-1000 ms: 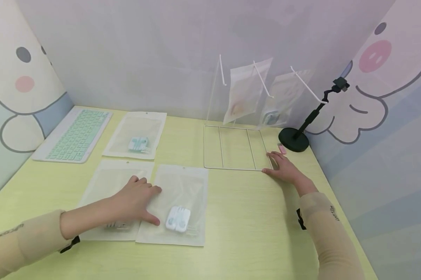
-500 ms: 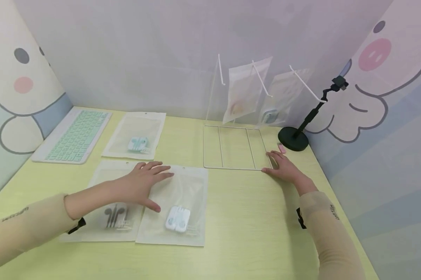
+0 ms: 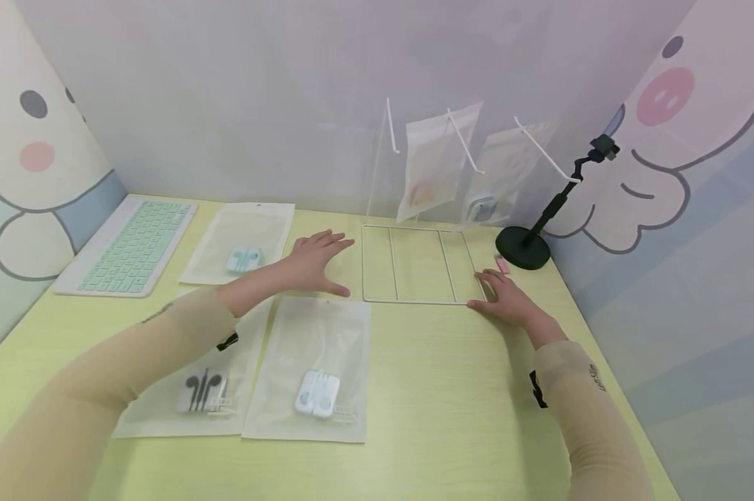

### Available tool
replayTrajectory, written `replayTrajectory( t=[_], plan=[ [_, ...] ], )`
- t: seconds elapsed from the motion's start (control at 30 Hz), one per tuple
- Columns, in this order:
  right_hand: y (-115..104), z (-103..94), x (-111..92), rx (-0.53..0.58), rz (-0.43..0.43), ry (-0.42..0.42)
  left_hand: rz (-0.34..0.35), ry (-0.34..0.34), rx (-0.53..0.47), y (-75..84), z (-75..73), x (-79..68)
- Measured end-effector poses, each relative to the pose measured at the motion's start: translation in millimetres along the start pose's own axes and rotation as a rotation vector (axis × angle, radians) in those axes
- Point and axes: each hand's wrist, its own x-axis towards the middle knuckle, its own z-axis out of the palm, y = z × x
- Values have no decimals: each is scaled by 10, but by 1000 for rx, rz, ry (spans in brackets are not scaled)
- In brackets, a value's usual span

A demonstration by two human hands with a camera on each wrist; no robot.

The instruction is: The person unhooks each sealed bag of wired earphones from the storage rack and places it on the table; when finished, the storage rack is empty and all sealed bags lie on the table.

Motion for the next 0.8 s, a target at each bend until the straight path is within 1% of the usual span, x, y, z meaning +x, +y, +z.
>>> replayTrajectory(
  t=[0.1,0.17,0.27,0.33,0.43,0.57,0.8],
  plan=[
    [5,-2,6,-1,-8,5,-37,-62,-13,-21,91,197],
    [8,0,9,1,-11,10,-54,-117,-21,-30,147,294],
    [5,6,10,-2,-9,7,-55,-190,-21,-32,215,387],
    [0,10,10,-6,-5,4,-49,-223,-19,-27,249,426],
    [-9,9,12,-9,0,1,-35,-235,0,-29,292,474],
    [-19,-2,22,-8,4,6,-18,-222,20,-57,323,534],
    [-9,-3,22,-10,8,5,5,-226,11,-118,341,615]
  ],
)
